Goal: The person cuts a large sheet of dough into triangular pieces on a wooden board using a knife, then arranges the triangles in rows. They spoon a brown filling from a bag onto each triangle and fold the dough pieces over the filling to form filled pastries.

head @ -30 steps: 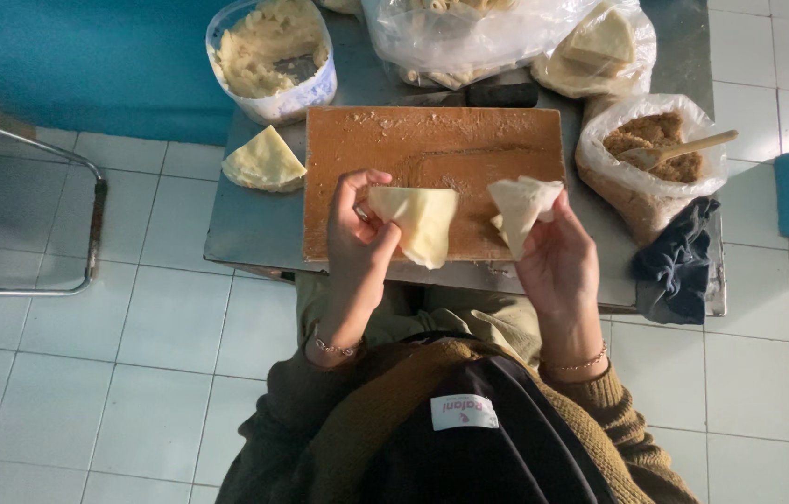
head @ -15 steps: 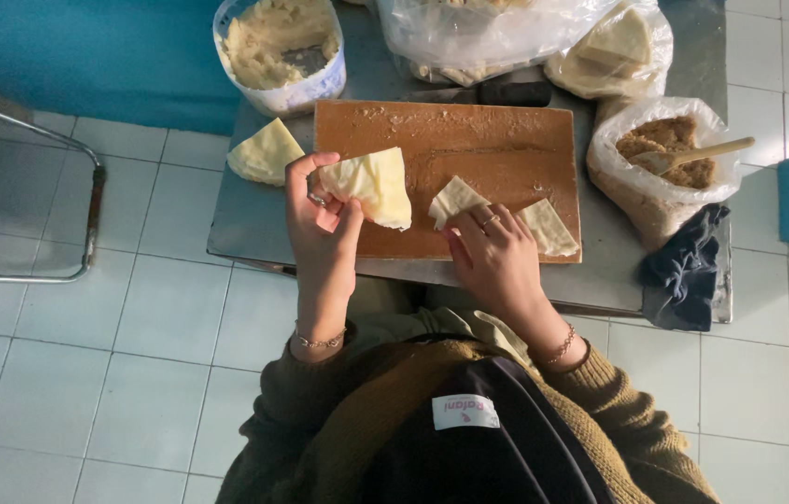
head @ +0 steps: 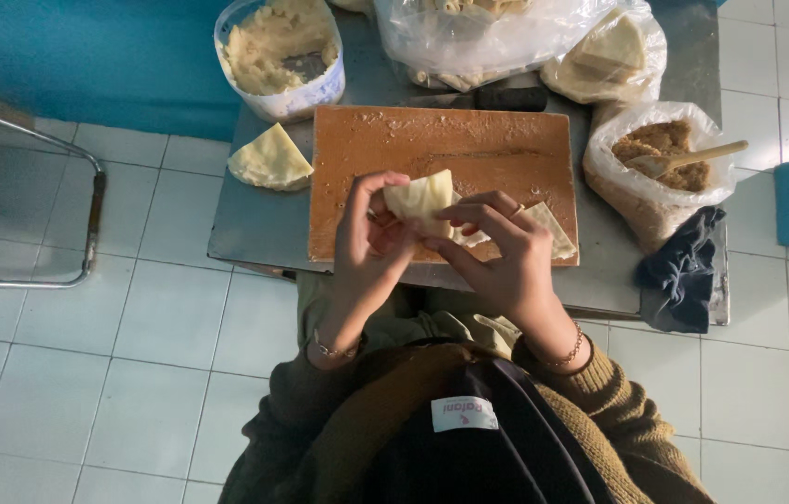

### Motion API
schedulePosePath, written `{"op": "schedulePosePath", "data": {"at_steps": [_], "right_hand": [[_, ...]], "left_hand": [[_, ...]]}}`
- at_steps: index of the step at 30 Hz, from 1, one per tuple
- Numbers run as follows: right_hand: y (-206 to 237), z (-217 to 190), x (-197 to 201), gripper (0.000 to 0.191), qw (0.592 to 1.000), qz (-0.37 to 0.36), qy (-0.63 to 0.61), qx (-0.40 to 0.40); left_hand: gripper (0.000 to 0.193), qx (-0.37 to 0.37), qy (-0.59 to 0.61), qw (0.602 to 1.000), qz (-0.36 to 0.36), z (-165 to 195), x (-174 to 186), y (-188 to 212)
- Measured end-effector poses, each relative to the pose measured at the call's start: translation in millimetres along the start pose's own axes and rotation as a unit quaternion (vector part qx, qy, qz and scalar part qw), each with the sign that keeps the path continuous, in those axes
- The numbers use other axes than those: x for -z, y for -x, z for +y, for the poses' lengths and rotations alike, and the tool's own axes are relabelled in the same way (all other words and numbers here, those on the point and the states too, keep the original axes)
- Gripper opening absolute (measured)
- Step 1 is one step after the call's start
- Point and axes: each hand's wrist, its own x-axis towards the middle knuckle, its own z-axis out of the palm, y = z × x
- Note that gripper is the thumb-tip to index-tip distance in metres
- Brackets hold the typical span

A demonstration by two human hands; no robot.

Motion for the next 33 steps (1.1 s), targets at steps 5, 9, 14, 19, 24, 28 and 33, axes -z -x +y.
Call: {"op": "schedulePosePath", "data": {"at_steps": [5,9,14,19,24,28,33], "right_hand": [[1.0,4.7,-1.1,0.023,1.000,0.010,-0.011,-0.013],[2.9,10.7,1.2,0.016,0.999,0.013,-0.032,-0.029],[5.1,6.6,-2.2,0.023,0.997,0.020,-0.047,-0.055],[5.6,8.1,-1.1,0.021,0.998,0.013,-0.034,-0.043],[10.1,22.5,-0.6,0.016,0.987,-0.009,-0.130,-0.092],[13.0,32.4,-0.8,0.014,0.951,-0.028,-0.261,-0.165],[16.1,34.2,-1.1,0.013,0.925,-0.031,-0.337,-0.170]], "left_hand": [[0.036,0.008,-0.006,1.000,-0.023,3.3,-4.7,0.4],[0.037,0.021,-0.034,0.998,-0.039,12.0,-7.3,1.0],[0.036,-0.012,-0.137,0.989,-0.048,24.1,-12.1,3.2],[0.036,-0.028,-0.174,0.983,-0.042,27.9,-12.5,3.1],[0.037,-0.009,-0.145,0.988,-0.046,27.3,-11.0,3.6],[0.037,-0.001,-0.127,0.991,-0.044,26.6,-10.4,3.0],[0.042,-0.073,-0.165,0.983,-0.039,20.4,-13.7,2.4]]}}
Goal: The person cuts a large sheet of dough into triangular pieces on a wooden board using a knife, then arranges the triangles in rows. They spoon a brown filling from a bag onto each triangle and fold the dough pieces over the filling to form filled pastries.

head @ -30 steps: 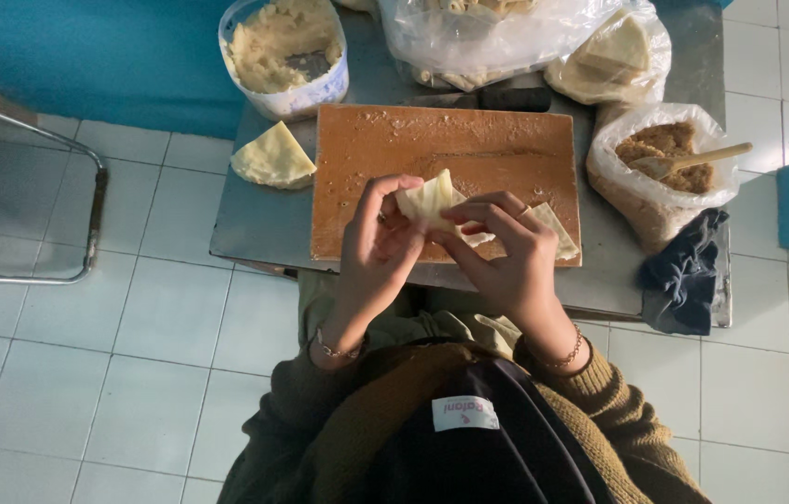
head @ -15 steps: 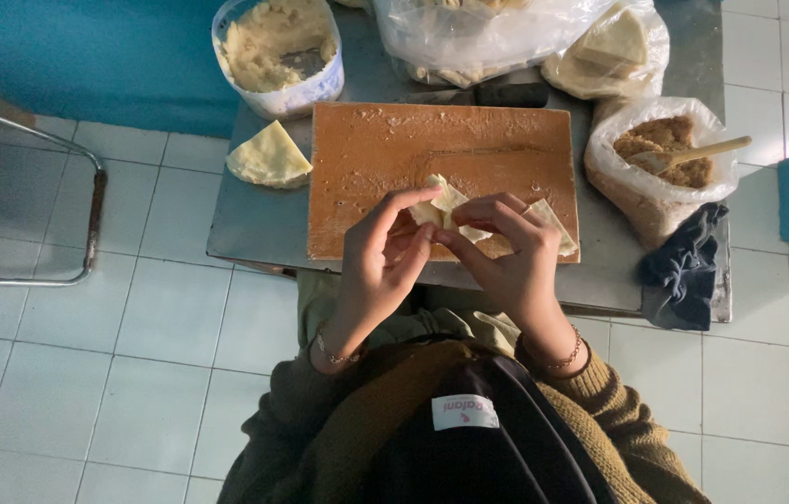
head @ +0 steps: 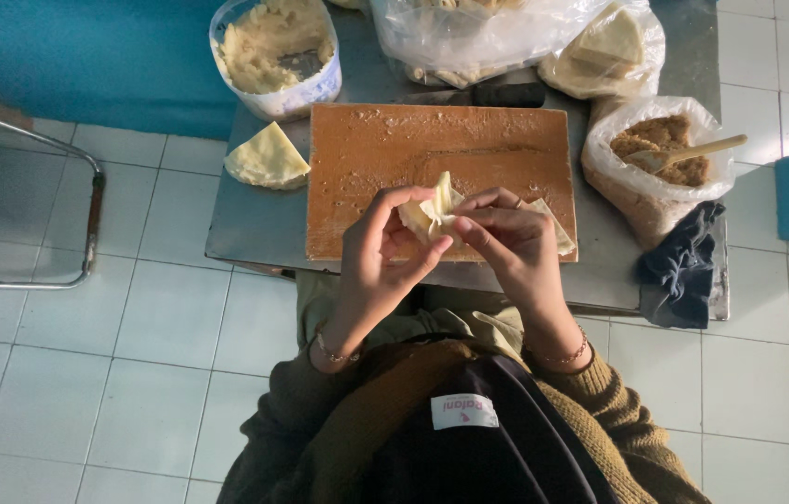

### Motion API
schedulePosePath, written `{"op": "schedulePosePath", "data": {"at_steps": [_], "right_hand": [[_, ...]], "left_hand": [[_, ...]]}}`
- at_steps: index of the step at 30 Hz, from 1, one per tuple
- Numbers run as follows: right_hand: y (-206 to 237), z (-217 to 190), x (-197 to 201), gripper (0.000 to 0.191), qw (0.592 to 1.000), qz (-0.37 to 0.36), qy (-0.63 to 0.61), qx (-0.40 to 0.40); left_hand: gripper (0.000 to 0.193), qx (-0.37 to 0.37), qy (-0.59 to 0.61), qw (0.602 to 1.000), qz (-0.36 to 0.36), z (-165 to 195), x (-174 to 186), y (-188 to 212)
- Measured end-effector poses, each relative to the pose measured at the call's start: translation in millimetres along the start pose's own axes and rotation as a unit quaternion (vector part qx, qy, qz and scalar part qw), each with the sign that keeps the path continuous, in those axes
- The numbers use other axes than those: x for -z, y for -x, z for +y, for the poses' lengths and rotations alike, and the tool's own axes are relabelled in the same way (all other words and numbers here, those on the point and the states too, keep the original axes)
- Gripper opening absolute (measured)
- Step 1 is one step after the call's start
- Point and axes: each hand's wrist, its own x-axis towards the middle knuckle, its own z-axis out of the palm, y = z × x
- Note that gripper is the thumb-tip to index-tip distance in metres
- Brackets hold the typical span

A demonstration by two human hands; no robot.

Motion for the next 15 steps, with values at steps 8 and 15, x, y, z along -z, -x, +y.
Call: {"op": "schedulePosePath", "data": {"at_steps": [8,15], "right_hand": [[3.1,19.5,-3.3,0.014,0.998,0.053,-0.018,-0.026],[1.7,31.2,2.4,0.013,0.949,0.083,-0.302,-0.025]], "left_hand": [[0.036,0.035,0.003,0.997,0.070,-18.7,-6.1,8.6],[0.038,0.046,0.132,0.983,0.118,-30.8,-4.8,13.4]]}}
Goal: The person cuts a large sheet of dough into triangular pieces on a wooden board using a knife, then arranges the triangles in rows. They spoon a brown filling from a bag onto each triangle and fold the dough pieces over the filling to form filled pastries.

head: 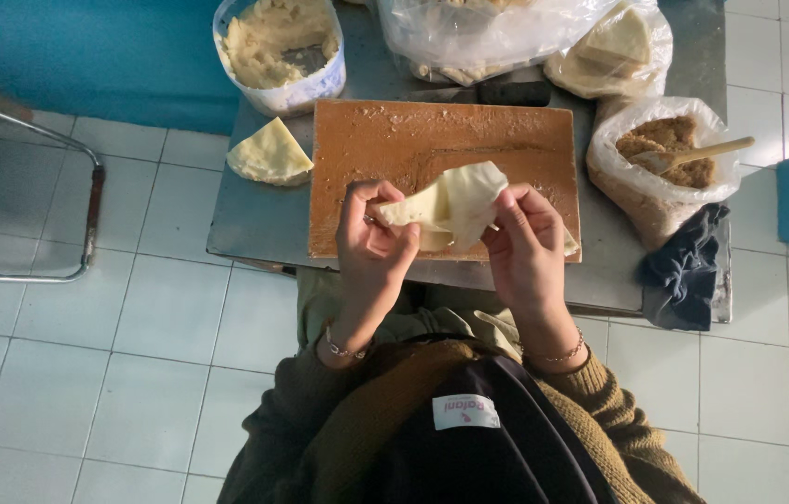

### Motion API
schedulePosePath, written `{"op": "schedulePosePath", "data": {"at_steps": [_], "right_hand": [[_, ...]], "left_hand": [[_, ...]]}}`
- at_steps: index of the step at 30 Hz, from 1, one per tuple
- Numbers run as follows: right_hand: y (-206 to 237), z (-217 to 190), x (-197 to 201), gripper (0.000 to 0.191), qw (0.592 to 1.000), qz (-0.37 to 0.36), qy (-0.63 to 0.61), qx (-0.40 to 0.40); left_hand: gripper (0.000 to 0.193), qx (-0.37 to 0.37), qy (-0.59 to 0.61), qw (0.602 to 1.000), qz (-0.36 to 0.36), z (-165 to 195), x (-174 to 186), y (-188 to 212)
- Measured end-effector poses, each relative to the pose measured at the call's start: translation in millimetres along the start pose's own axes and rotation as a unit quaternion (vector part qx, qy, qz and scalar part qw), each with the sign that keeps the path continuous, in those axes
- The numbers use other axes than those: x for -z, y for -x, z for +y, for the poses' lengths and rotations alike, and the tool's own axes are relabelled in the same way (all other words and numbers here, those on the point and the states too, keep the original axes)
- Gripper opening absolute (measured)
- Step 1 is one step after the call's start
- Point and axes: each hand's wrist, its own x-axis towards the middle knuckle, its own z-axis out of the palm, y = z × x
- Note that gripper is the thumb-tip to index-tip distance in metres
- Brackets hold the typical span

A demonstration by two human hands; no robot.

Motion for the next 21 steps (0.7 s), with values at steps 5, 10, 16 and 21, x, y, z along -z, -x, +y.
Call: {"op": "schedulePosePath", "data": {"at_steps": [5,10,16,21], "right_hand": [[-5.6,-10.7,3.8,0.018,0.991,0.057,-0.121,0.016],[-20.5,-27.1,7.9,0.012,0.991,0.060,-0.012,0.118],[-43.4,1.3,-31.8,0.008,0.672,-0.073,0.676,0.293],[-27.2,62.1,-71.0,0.012,0.590,-0.171,0.729,0.303]], "left_hand": [[0.039,-0.020,0.143,0.987,0.070,0.2,6.8,-5.4],[0.042,-0.080,0.188,0.968,0.148,21.5,24.7,-14.2],[0.034,-0.152,0.123,0.956,0.219,59.2,52.0,-15.7],[0.030,-0.156,0.116,0.953,0.231,61.4,53.6,-17.8]]}}
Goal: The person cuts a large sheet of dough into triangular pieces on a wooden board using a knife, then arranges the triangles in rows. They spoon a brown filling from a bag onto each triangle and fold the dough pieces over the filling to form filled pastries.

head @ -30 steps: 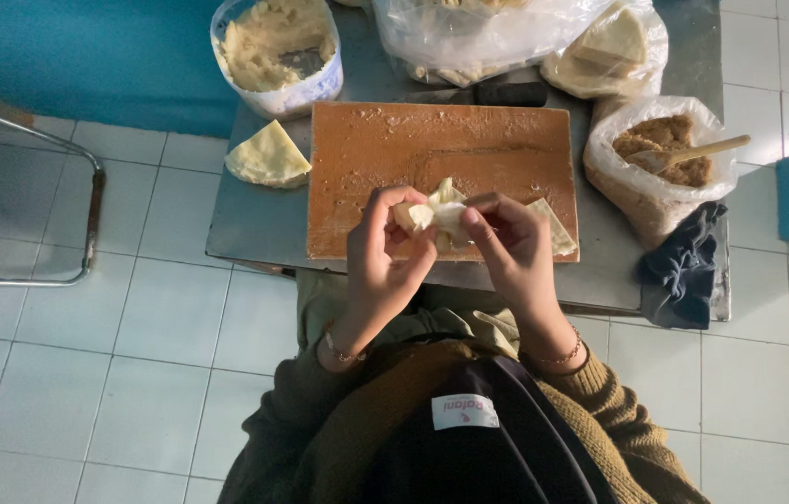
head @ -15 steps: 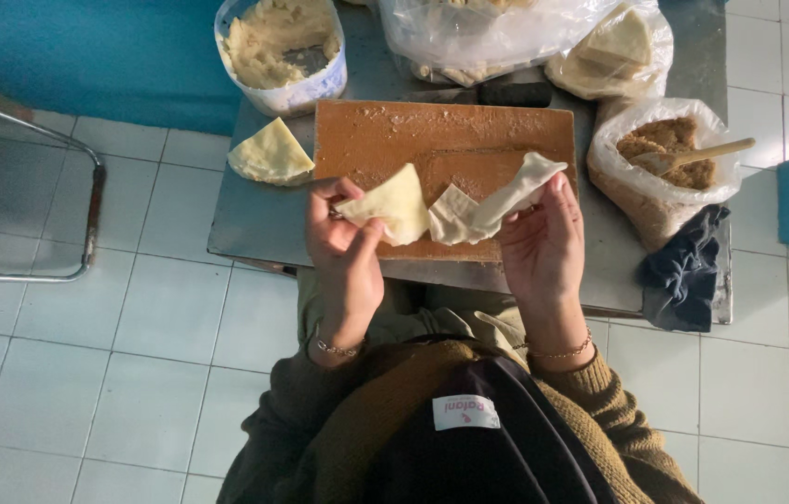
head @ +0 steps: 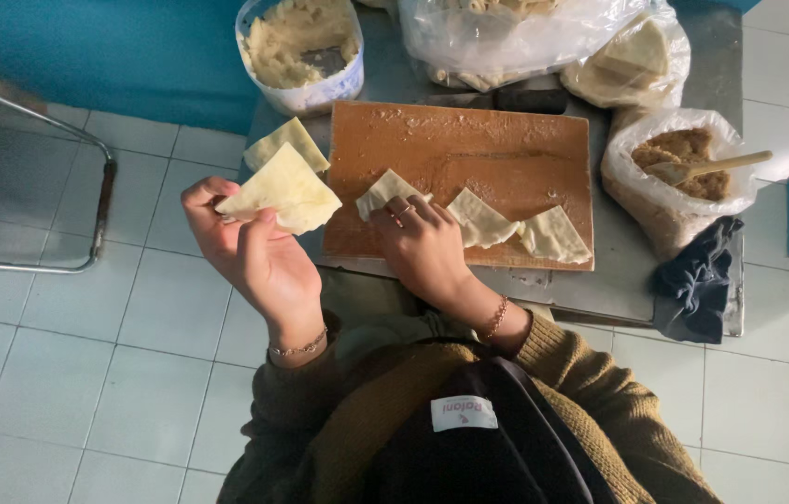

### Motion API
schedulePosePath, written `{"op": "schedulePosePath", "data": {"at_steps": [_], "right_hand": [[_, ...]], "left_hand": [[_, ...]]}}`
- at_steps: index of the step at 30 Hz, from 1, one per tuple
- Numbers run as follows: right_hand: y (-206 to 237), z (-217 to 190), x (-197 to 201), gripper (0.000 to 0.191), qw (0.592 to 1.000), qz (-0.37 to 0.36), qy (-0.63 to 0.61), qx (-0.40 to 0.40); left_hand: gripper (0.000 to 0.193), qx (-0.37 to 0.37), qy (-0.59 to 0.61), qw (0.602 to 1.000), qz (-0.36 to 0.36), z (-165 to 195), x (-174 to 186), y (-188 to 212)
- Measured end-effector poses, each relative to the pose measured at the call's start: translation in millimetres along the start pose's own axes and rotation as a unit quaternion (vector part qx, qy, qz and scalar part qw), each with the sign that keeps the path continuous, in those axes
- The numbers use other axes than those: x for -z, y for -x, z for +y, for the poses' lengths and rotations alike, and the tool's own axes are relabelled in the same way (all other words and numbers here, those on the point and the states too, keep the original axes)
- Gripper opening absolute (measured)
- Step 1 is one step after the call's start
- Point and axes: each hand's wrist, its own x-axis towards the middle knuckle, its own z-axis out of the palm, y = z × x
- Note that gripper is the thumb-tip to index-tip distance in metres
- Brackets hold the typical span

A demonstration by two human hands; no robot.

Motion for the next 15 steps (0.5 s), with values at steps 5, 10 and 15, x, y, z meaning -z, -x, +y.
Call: {"op": "schedulePosePath", "data": {"at_steps": [5,10,15], "right_hand": [[9.1,-6.4,-1.1,0.011,0.999,0.009,-0.002,0.036],[3.7,8.5,27.7,0.014,0.988,-0.048,-0.143,-0.021],[-9.3,61.9,74.0,0.014,0.986,-0.137,-0.087,-0.029]], "left_hand": [[0.033,0.019,0.010,1.000,0.002,-4.3,-0.3,2.3],[0.034,0.016,0.010,1.000,-0.001,-6.4,0.9,3.4],[0.034,0.019,0.006,1.000,-0.004,-11.7,1.8,3.9]]}}
